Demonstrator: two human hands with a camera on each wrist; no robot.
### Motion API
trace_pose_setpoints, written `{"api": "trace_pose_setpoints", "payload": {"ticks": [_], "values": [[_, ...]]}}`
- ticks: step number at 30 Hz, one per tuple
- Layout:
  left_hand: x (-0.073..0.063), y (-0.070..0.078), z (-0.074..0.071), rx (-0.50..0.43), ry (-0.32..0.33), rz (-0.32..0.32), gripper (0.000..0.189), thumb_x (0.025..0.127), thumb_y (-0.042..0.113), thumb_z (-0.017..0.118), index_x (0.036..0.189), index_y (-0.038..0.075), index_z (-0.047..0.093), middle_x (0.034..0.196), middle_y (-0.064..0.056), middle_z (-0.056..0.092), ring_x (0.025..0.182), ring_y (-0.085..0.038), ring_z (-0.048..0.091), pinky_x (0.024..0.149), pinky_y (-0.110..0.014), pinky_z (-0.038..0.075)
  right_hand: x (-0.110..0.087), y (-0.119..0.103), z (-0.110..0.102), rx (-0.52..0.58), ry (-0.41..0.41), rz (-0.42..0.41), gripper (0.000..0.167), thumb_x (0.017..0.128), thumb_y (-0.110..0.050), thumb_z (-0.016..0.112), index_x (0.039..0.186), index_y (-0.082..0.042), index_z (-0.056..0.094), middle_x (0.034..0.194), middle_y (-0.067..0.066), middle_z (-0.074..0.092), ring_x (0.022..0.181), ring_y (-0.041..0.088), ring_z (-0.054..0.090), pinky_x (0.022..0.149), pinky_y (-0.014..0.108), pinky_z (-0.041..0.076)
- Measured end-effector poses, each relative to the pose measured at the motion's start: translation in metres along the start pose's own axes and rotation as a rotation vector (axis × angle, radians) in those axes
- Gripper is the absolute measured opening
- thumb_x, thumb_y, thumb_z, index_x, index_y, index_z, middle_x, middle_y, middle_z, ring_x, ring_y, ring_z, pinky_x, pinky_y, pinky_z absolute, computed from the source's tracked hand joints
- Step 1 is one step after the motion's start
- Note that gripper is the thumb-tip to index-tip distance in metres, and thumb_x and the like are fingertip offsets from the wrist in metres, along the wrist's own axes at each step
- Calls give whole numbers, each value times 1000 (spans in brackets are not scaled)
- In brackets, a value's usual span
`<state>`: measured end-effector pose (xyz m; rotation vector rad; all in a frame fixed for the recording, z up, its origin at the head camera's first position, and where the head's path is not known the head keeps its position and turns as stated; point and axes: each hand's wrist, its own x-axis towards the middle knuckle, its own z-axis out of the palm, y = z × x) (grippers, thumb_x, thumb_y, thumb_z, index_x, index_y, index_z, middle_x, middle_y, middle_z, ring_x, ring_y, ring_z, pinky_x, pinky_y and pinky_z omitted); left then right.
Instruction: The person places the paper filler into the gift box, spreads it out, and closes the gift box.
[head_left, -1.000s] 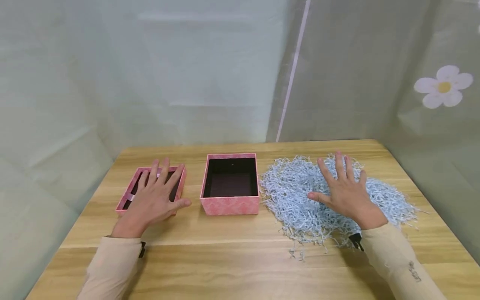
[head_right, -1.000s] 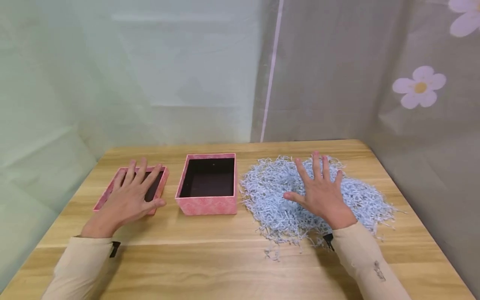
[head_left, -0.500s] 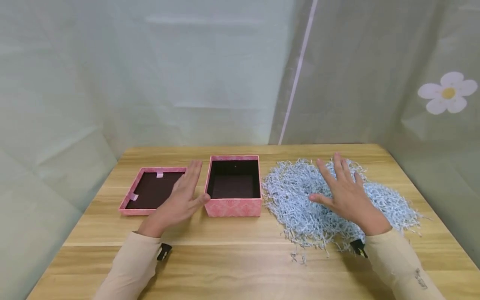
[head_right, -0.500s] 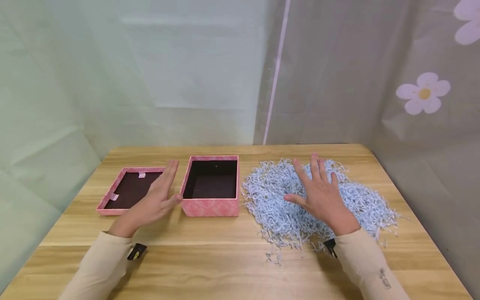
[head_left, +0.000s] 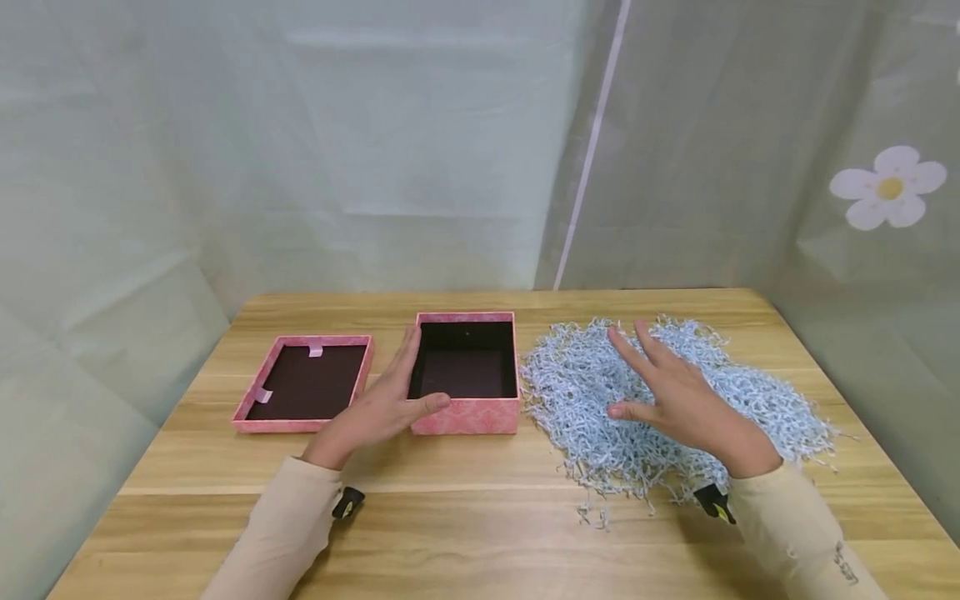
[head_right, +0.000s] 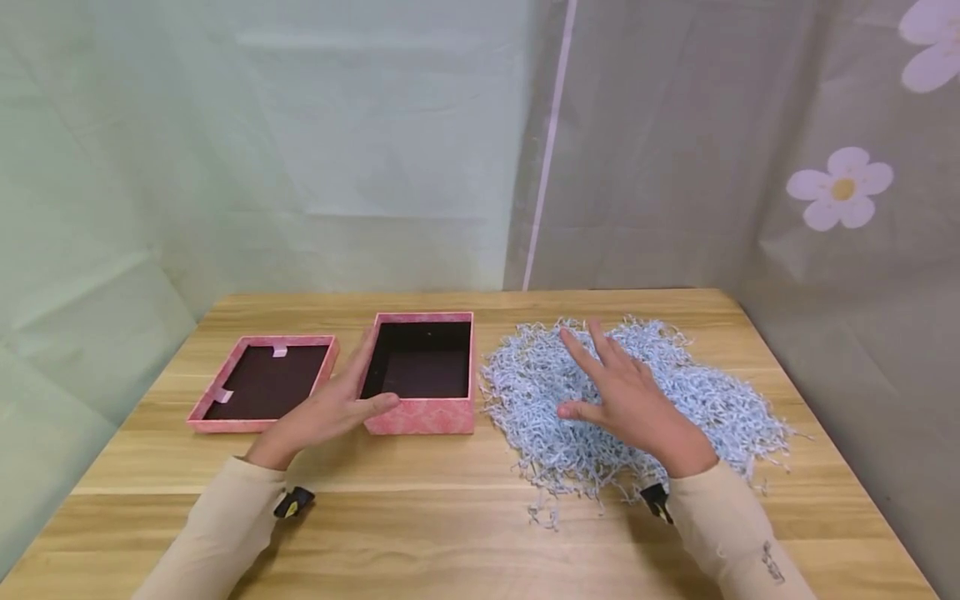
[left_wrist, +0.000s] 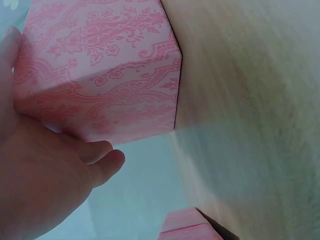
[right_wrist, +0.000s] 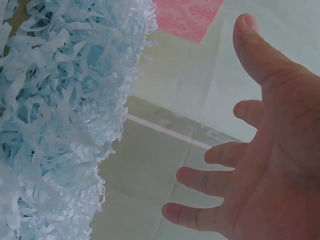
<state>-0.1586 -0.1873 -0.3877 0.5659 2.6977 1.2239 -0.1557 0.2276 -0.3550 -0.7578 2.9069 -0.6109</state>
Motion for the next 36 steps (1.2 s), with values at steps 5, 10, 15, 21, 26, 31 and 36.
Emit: {"api": "trace_pose_setpoints", "payload": {"ticks": [5, 10, 15, 21, 26, 31, 36], "values": [[1, -2, 1, -21, -2, -10, 112, 95, 42, 71, 160, 24, -18, 167, -4, -16, 152, -30, -4, 116, -62, 13, 0, 0, 1, -6, -3, -11, 101, 89, -56, 68, 164, -28, 7, 166, 18, -7, 147, 52, 9, 105, 78, 11], [0, -4, 3, -56, 3, -2, 114, 94, 42, 72, 160, 25, -19, 167, -6, -14, 152, -34, 1, 115, -63, 14, 0, -1, 2, -12, -19, -4, 100, 90, -46, 74, 164, -28, 10, 167, 17, -5, 148, 50, 8, 106, 78, 12], [-1, -6, 4, -78, 11, 3, 117, 92, 45, 74, 160, 25, -18, 168, -5, -13, 152, -35, 3, 115, -64, 14, 1, -1, 4, -36, -10, -44, 96, 88, -36, 79, 164, -26, 20, 167, 19, 4, 147, 50, 11, 105, 78, 15], [-1, -8, 4, -73, 20, 3, 116, 92, 48, 73, 161, 27, -18, 168, -4, -12, 152, -36, 3, 113, -67, 14, 3, 2, 6, -50, -19, -90, 93, 84, -32, 80, 161, -25, 29, 166, 20, 7, 146, 53, 14, 102, 80, 19], [0, -10, 4, -60, 21, -1, 112, 93, 51, 70, 161, 29, -17, 168, -3, -10, 152, -36, 5, 113, -68, 16, 4, 5, 8, -51, -67, -43, 101, 80, -29, 84, 162, -29, 24, 167, 18, 2, 146, 54, 8, 103, 80, 15], [-2, -11, 3, -51, 8, -23, 110, 93, 55, 67, 161, 30, -16, 168, 0, -10, 152, -32, 3, 114, -65, 14, 4, 5, 18, -84, -142, 51, 113, 75, -27, 88, 164, -30, 18, 167, 19, -1, 146, 55, 3, 102, 82, 11], [-2, -11, 3, -51, 2, -35, 110, 93, 55, 67, 160, 32, -17, 168, 1, -11, 152, -33, 5, 113, -67, 15, 14, 1, 37, -169, -174, 24, 123, 67, -35, 93, 164, -25, 17, 165, 24, 3, 146, 54, 5, 102, 81, 14]]}}
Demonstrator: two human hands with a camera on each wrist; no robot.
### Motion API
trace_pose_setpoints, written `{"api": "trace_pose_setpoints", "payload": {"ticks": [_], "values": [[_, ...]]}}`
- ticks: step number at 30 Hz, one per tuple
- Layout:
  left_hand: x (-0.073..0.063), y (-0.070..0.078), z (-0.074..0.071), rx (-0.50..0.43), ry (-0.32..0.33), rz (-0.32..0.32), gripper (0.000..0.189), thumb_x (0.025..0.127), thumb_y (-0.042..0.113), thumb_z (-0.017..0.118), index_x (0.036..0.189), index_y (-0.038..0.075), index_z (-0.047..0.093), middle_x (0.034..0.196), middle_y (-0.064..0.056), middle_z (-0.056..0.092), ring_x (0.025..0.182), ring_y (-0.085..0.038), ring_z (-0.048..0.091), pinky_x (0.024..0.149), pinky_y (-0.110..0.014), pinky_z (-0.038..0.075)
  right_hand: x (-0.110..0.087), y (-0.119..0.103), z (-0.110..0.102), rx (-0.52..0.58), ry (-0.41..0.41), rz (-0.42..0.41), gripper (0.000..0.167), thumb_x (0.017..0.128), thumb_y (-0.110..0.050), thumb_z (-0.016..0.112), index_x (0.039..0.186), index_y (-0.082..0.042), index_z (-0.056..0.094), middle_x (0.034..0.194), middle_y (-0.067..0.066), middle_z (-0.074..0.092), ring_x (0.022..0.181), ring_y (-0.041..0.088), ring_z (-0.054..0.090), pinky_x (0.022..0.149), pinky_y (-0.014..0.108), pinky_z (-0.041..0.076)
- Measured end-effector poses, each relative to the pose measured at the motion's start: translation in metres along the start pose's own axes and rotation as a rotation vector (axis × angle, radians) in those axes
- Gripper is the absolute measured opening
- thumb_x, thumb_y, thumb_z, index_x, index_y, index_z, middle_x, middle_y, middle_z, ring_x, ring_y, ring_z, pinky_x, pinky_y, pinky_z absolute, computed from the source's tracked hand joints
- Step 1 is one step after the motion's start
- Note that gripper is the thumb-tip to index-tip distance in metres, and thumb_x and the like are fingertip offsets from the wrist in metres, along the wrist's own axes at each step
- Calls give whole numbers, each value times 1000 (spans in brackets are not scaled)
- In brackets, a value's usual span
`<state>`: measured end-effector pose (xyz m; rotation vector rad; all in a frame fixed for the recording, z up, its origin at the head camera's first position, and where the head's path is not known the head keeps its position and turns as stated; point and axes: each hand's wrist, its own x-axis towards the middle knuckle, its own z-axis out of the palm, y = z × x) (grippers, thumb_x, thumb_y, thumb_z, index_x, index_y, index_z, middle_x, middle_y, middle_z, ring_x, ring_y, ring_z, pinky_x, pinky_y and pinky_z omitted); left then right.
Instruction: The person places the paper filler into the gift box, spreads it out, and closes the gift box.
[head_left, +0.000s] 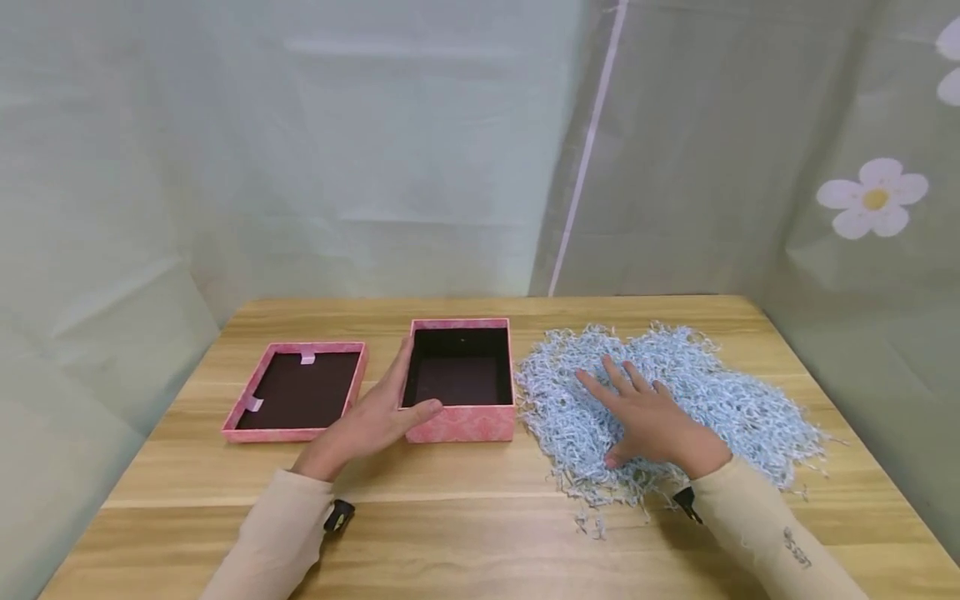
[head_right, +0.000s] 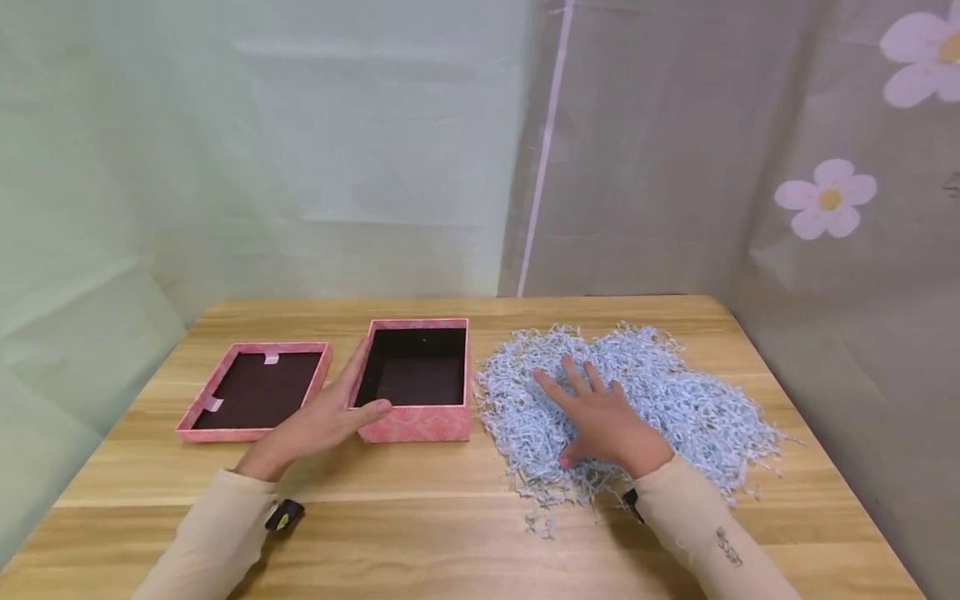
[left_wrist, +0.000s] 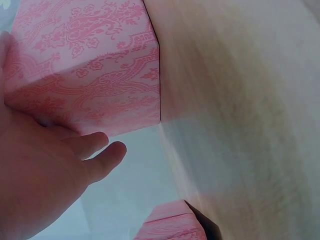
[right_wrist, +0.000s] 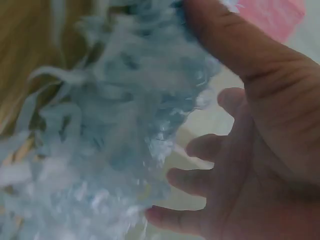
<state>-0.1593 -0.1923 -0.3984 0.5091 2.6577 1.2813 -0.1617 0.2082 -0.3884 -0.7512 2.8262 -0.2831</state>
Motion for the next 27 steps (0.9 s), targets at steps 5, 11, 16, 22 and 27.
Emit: {"api": "trace_pose_setpoints", "payload": {"ticks": [5, 11, 16, 22, 27], "values": [[-2, 0, -1, -1, 13, -17, 110, 93, 52, 69, 160, 33, -16, 168, 2, -9, 152, -33, 5, 114, -65, 15, 17, -13, 8, -11, -32, -115, 117, 69, -41, 90, 163, -30, 21, 166, 23, 1, 147, 52, 4, 103, 80, 15], [-2, 0, 1, 31, 16, 5, 108, 95, 48, 69, 162, 27, -14, 169, -2, -8, 152, -34, 7, 115, -63, 15, 23, -17, 20, 29, -80, -201, 85, 83, -39, 80, 157, -29, 40, 164, 23, 14, 145, 53, 15, 101, 79, 24], [-4, -2, 1, 82, 20, 31, 105, 96, 51, 65, 163, 18, -9, 169, -7, -6, 152, -36, 8, 115, -62, 16, 26, -9, 21, 26, 26, -253, 54, 90, -26, 77, 140, -10, 62, 154, 26, 37, 137, 53, 36, 102, 67, 36], [-9, -1, 1, 131, 16, 6, 107, 93, 62, 62, 163, 18, -7, 169, -7, -3, 151, -33, 14, 116, -56, 21, 30, 4, 11, 169, 173, -325, 28, 91, -3, 72, 119, 2, 71, 124, 23, 66, 112, 37, 65, 96, 51, 50], [-12, 4, 4, 143, 17, -2, 109, 92, 66, 60, 163, 18, -7, 169, -5, -3, 151, -32, 16, 116, -55, 23, 31, 7, -8, 290, 276, -200, 26, 96, 0, 65, 122, 2, 69, 107, 16, 72, 57, 8, 54, 76, 40, 55]]}}
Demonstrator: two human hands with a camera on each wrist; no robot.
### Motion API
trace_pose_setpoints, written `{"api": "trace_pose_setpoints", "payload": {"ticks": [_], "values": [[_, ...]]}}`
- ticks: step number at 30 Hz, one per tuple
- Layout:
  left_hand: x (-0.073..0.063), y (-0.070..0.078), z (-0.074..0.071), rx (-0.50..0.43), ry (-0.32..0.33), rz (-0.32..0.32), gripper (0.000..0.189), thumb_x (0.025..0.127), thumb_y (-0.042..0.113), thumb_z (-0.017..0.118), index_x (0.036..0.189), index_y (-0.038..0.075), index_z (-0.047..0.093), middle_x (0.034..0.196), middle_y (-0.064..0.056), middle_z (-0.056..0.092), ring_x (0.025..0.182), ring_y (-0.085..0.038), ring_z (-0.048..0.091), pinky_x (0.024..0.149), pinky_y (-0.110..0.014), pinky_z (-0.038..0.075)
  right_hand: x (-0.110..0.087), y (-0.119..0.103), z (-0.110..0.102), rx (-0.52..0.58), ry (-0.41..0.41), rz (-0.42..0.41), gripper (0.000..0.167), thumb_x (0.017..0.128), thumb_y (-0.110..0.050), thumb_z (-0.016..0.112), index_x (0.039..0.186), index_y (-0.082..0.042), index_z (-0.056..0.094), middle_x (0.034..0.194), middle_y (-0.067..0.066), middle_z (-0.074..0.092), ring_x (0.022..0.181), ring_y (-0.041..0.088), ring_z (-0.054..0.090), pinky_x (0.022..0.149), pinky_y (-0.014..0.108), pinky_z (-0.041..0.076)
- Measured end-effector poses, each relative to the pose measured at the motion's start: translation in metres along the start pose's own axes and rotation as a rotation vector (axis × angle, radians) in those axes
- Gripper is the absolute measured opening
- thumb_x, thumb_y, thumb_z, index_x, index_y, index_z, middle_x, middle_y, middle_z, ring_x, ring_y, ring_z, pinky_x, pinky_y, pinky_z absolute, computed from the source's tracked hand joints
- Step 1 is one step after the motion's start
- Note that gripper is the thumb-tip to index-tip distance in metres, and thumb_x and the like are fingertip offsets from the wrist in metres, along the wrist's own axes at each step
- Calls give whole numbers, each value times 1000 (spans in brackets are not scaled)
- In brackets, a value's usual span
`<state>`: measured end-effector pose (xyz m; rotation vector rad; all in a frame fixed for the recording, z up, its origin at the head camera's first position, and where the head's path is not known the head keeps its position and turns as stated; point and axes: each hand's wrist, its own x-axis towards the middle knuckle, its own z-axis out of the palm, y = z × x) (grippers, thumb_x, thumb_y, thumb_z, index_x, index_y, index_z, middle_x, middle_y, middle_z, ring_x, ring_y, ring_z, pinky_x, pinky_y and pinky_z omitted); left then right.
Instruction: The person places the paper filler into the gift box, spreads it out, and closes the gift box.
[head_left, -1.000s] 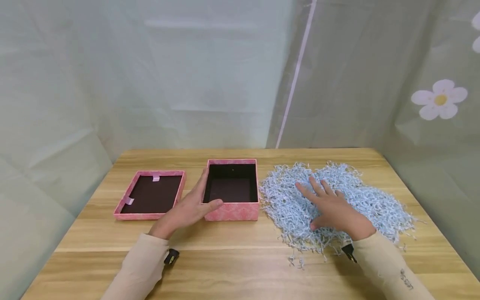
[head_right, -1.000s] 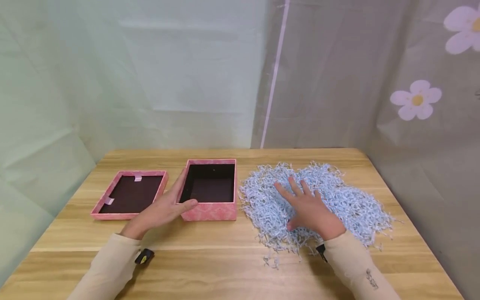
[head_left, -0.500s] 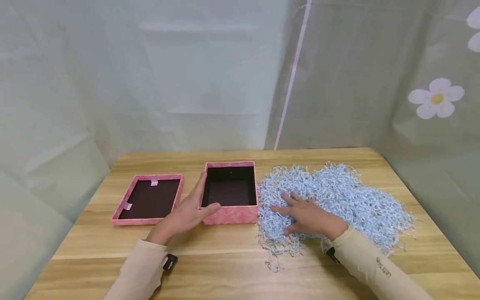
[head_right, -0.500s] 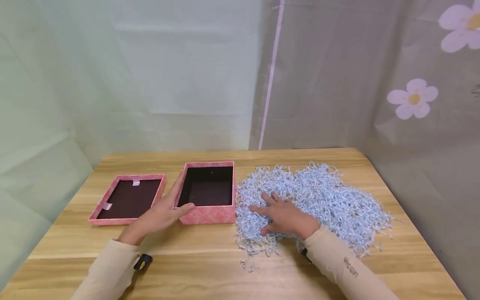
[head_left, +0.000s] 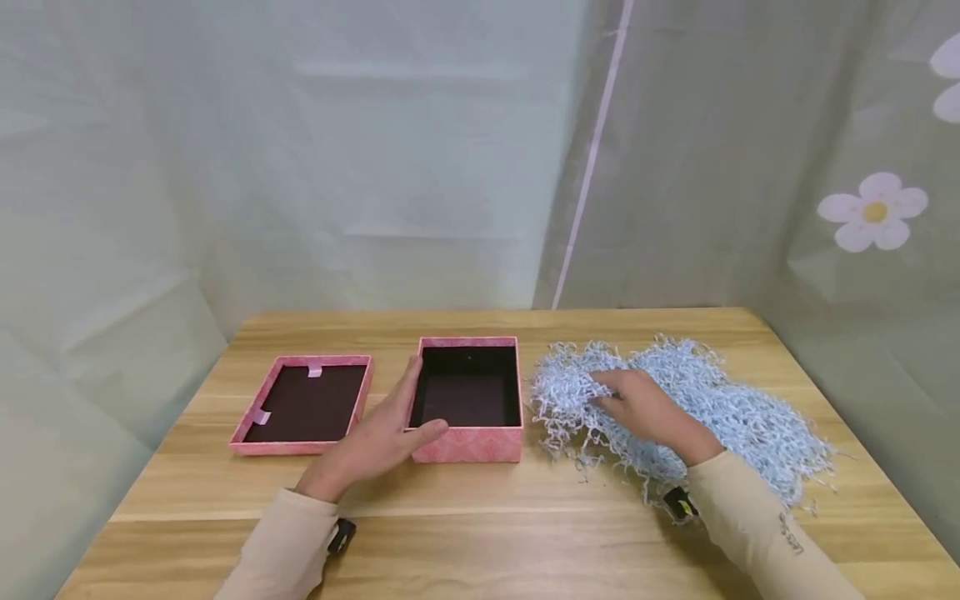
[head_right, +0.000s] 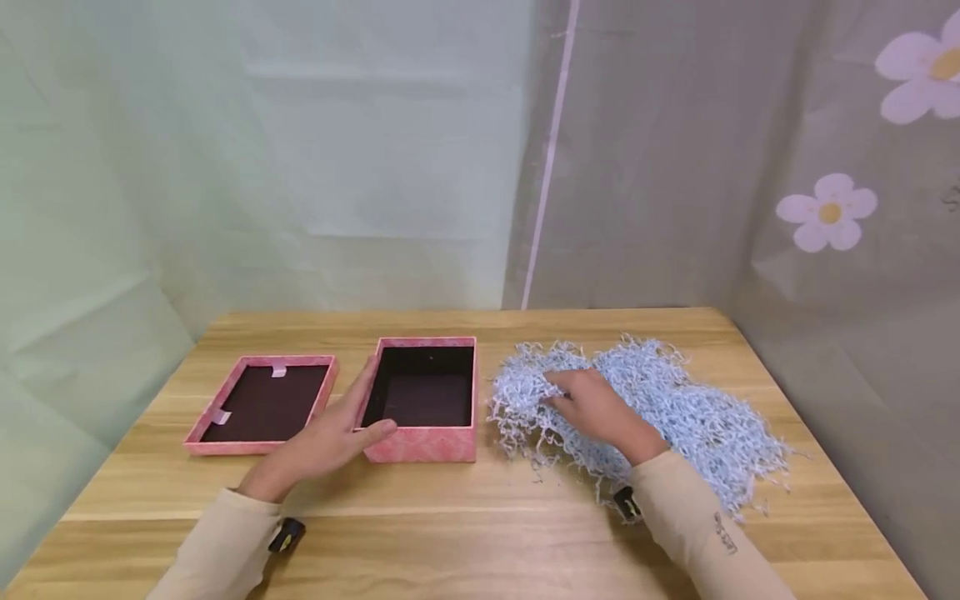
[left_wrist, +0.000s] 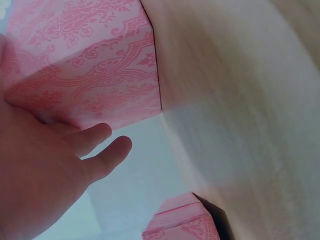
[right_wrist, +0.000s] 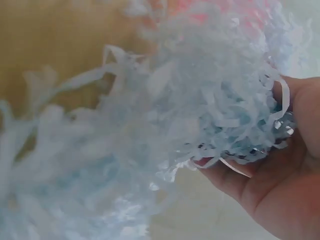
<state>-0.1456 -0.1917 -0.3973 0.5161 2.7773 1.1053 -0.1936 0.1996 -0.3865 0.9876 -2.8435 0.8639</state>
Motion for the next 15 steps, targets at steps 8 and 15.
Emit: {"api": "trace_pose_setpoints", "payload": {"ticks": [8, 15], "values": [[-3, 2, 2, 4, 2, -7, 108, 93, 65, 60, 163, 19, -8, 169, -2, -4, 151, -31, 15, 116, -56, 23, 14, -16, -32, 78, 176, 141, 32, 101, -12, 63, 127, 6, 66, 79, 14, 66, 51, 11, 42, 60, 37, 45], [-3, 3, 1, -5, 3, -5, 108, 93, 63, 61, 163, 18, -8, 168, -2, -4, 151, -31, 15, 116, -56, 23, 24, -25, -54, 208, 283, 199, 19, 102, -16, 57, 102, -1, 68, 66, 3, 48, 55, 15, 40, 56, 33, 39]]}}
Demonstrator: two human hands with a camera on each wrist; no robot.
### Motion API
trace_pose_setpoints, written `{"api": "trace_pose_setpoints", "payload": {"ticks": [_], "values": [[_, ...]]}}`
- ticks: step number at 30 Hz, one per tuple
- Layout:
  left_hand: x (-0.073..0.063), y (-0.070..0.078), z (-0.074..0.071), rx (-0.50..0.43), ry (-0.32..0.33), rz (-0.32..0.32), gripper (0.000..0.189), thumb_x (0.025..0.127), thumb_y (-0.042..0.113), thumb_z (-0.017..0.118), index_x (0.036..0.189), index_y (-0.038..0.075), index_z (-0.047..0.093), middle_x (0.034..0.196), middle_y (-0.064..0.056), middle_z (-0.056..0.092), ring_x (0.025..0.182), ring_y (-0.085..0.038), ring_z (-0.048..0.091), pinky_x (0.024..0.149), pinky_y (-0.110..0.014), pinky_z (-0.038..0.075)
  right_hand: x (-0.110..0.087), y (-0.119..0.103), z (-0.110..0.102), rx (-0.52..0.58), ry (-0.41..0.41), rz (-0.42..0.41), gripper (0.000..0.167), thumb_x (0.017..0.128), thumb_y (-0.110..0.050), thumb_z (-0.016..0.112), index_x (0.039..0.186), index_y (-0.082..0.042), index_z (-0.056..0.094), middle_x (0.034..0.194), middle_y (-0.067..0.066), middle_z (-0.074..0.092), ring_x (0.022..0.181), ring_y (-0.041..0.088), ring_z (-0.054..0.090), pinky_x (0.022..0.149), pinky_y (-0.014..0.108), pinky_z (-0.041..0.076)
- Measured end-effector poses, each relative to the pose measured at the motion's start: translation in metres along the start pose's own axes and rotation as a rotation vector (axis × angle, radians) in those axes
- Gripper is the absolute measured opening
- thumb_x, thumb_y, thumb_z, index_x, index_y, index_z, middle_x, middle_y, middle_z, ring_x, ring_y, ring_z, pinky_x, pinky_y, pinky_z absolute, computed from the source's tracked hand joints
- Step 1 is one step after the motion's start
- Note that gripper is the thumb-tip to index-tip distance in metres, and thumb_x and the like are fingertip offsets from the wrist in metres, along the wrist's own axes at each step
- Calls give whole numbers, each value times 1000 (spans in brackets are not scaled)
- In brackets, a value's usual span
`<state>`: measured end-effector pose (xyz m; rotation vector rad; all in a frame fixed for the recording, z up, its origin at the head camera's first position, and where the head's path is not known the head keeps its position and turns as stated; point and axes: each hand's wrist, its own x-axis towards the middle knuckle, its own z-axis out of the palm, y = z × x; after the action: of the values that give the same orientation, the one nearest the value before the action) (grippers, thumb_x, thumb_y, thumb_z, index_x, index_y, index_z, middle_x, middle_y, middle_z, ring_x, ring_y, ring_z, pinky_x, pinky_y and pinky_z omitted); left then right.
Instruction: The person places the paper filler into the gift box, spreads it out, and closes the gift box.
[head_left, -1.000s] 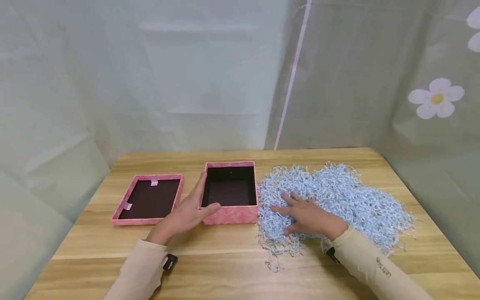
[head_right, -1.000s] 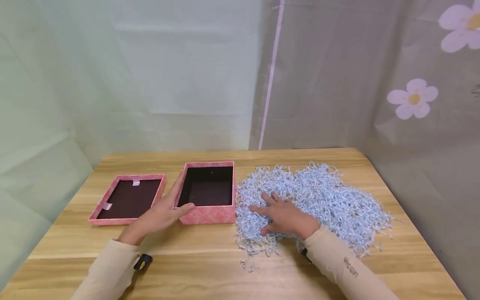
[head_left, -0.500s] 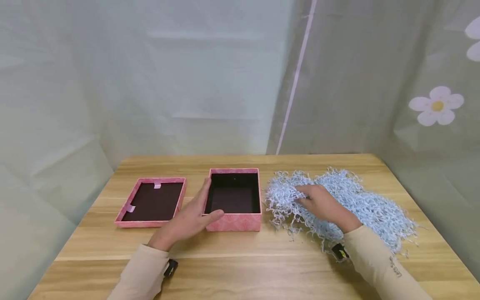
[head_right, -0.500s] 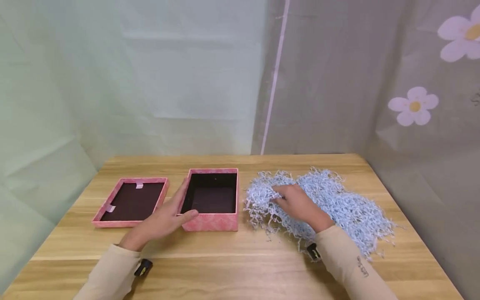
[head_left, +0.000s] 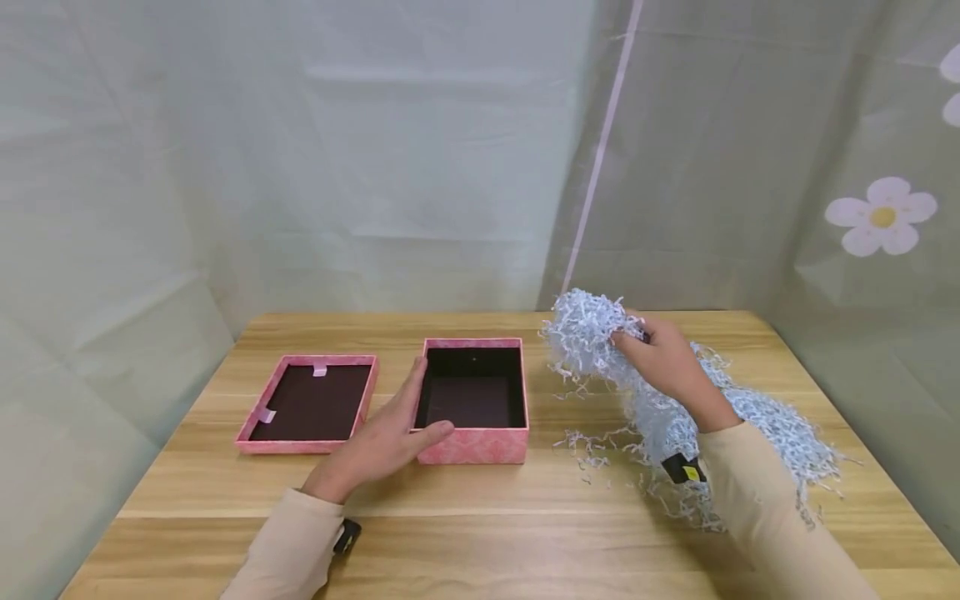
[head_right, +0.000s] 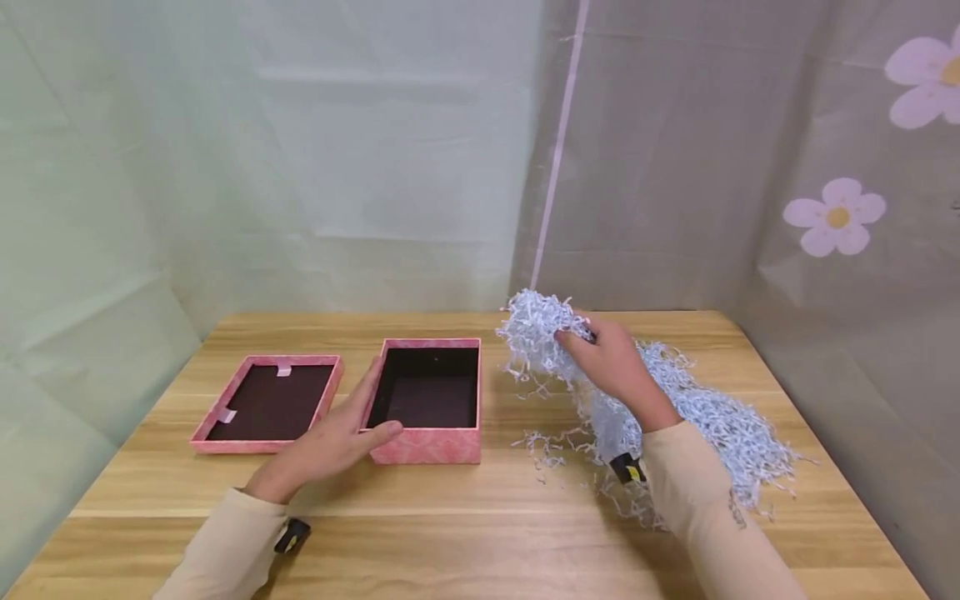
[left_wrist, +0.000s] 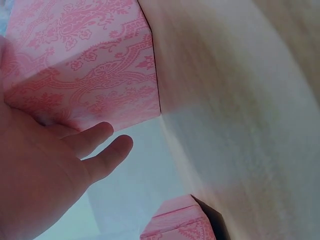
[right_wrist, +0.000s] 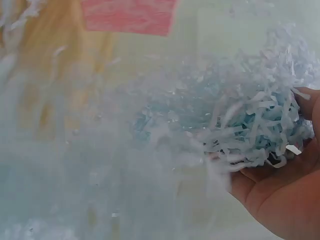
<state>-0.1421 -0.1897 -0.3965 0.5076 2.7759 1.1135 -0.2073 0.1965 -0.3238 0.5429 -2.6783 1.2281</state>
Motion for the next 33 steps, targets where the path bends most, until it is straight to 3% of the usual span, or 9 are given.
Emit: {"api": "trace_pose_setpoints", "payload": {"ticks": [2, 4, 8, 16, 22, 28, 33], "values": [[0, 0, 0, -1, 2, 3, 108, 94, 62, 61, 163, 18, -9, 169, -2, -5, 151, -31, 14, 116, -55, 23, 6, -6, -2, 44, 36, -29, 18, 101, -13, 56, 88, -3, 61, 67, 2, 46, 57, 14, 40, 56, 31, 38], [0, 0, 0, -2, 5, 8, 107, 94, 61, 61, 163, 18, -9, 169, -4, -5, 151, -31, 14, 116, -55, 23, 12, -13, -3, 90, 71, -62, 19, 100, -10, 56, 84, -2, 60, 68, 2, 48, 59, 12, 42, 57, 28, 40], [0, 0, -1, -10, 7, 12, 108, 94, 63, 61, 163, 18, -9, 168, -4, -5, 151, -31, 15, 116, -55, 23, 25, -31, -6, 132, 118, -119, 15, 100, -9, 58, 97, 0, 70, 80, 5, 59, 66, 12, 49, 60, 25, 43], [3, 0, 0, -28, 8, 9, 108, 94, 60, 63, 163, 19, -9, 169, -3, -6, 151, -32, 14, 116, -56, 22, 45, -79, -12, 233, 149, -194, 24, 100, -12, 58, 116, 0, 73, 104, 11, 70, 80, 15, 62, 68, 24, 51], [6, 0, -1, -44, 10, 0, 108, 93, 60, 63, 163, 19, -9, 169, -2, -5, 151, -30, 13, 116, -54, 22, 64, -124, -16, 403, 236, -347, 23, 98, -10, 61, 112, 4, 73, 98, 5, 71, 80, 17, 65, 73, 25, 54], [5, -1, 0, -27, 14, -13, 107, 95, 55, 65, 163, 19, -9, 169, -3, -5, 151, -31, 16, 116, -54, 25, 79, -165, -20, 517, 274, -538, 21, 97, -7, 64, 111, 5, 74, 97, 11, 70, 81, 22, 65, 75, 28, 55], [9, -2, 1, -26, 18, 3, 108, 94, 58, 64, 162, 17, -9, 169, -5, -3, 151, -30, 16, 116, -52, 26, 84, -183, -18, 575, 278, -579, 21, 95, -2, 64, 112, 5, 74, 98, 13, 70, 81, 22, 65, 75, 28, 56]]}}
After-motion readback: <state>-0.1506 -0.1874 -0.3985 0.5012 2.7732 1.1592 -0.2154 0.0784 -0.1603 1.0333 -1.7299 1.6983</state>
